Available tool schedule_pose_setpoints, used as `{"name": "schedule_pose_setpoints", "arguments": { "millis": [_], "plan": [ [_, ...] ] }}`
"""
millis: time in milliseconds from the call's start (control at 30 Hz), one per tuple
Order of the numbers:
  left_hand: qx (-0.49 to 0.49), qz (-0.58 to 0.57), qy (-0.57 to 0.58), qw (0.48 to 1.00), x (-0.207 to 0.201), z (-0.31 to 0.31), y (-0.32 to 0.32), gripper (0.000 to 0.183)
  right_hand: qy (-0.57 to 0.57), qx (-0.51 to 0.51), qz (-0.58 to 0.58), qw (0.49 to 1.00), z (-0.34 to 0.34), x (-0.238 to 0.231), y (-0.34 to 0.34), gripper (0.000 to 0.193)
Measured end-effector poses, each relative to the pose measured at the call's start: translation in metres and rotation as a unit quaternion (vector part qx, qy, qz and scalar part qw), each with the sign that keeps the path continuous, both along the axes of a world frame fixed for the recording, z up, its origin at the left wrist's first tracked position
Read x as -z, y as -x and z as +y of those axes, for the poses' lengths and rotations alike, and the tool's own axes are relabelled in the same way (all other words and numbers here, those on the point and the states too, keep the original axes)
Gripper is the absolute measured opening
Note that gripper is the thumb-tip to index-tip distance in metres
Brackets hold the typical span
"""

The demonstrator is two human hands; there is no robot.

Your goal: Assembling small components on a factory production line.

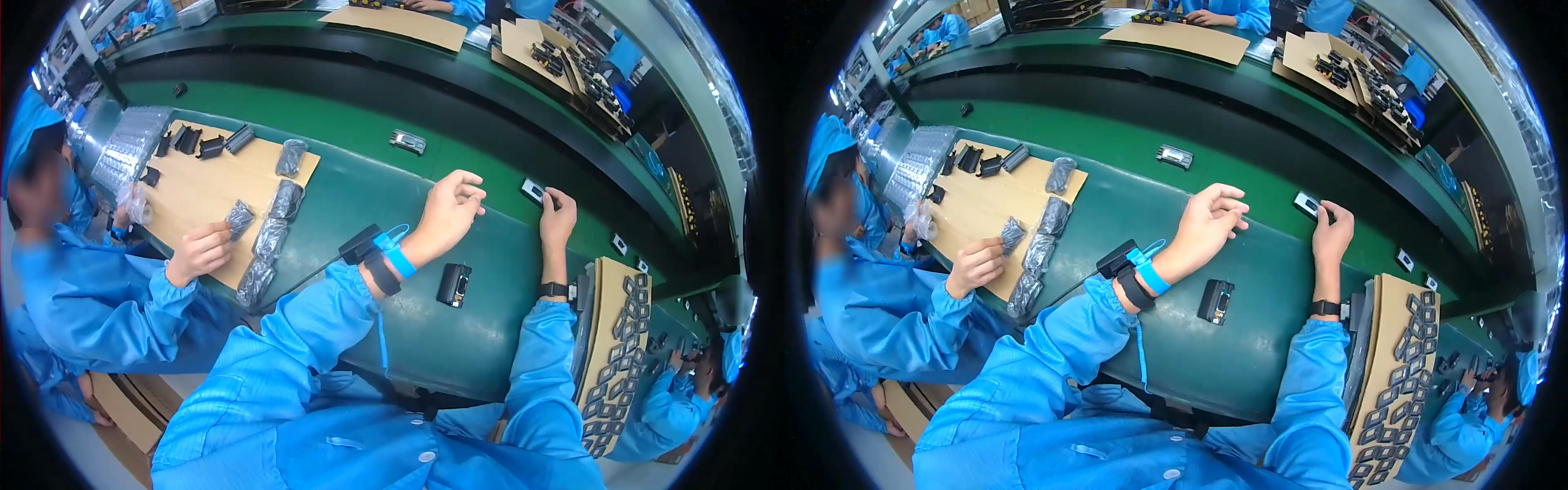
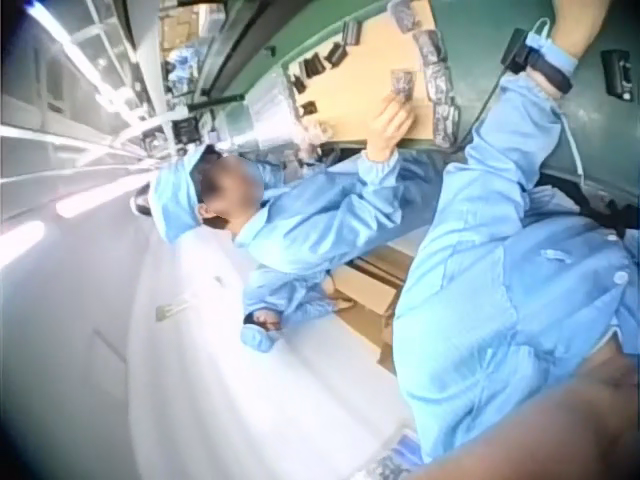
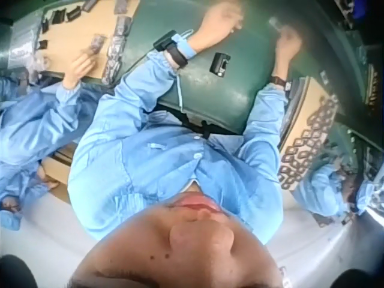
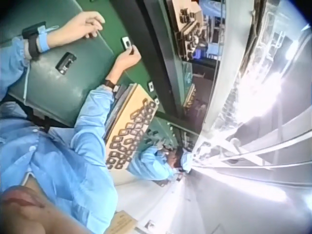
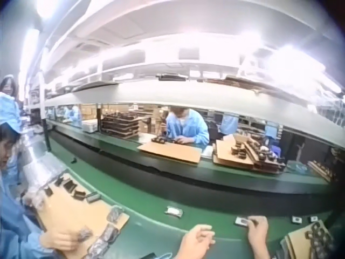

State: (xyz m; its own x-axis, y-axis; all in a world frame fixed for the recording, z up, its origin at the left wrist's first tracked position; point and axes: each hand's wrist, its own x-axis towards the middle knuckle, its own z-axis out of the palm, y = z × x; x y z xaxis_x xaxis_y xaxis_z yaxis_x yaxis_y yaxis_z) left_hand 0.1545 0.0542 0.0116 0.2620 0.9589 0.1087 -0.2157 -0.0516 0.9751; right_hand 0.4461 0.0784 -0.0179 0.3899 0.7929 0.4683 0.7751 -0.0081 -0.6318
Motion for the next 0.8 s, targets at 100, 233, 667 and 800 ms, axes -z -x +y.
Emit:
{"name": "schedule_pose_setpoints", "arguments": {
  "millis": [100, 233, 667, 800],
  "plan": [
    [-0.038, -0.021, -0.01, 0.999, 0.0, 0.003, -0.004, 0.03, -0.085, 0.055, -0.084, 0.991, 0.001, -0.011, 0.037, 0.023],
    [-0.088, -0.054, -0.041, 0.994, 0.002, -0.001, -0.004, 0.025, -0.115, -0.248, -0.13, 0.953, 0.013, -0.018, 0.128, 0.033],
    [-0.18, -0.048, -0.098, 0.978, 0.006, 0.005, 0.004, 0.03, -0.015, -0.329, 0.047, 0.943, 0.04, -0.016, 0.165, 0.047],
    [-0.306, 0.189, -0.229, 0.904, 0.009, 0.009, 0.001, 0.045, -0.025, -0.292, 0.215, 0.932, -0.031, -0.008, 0.114, 0.043]
  ]
}}
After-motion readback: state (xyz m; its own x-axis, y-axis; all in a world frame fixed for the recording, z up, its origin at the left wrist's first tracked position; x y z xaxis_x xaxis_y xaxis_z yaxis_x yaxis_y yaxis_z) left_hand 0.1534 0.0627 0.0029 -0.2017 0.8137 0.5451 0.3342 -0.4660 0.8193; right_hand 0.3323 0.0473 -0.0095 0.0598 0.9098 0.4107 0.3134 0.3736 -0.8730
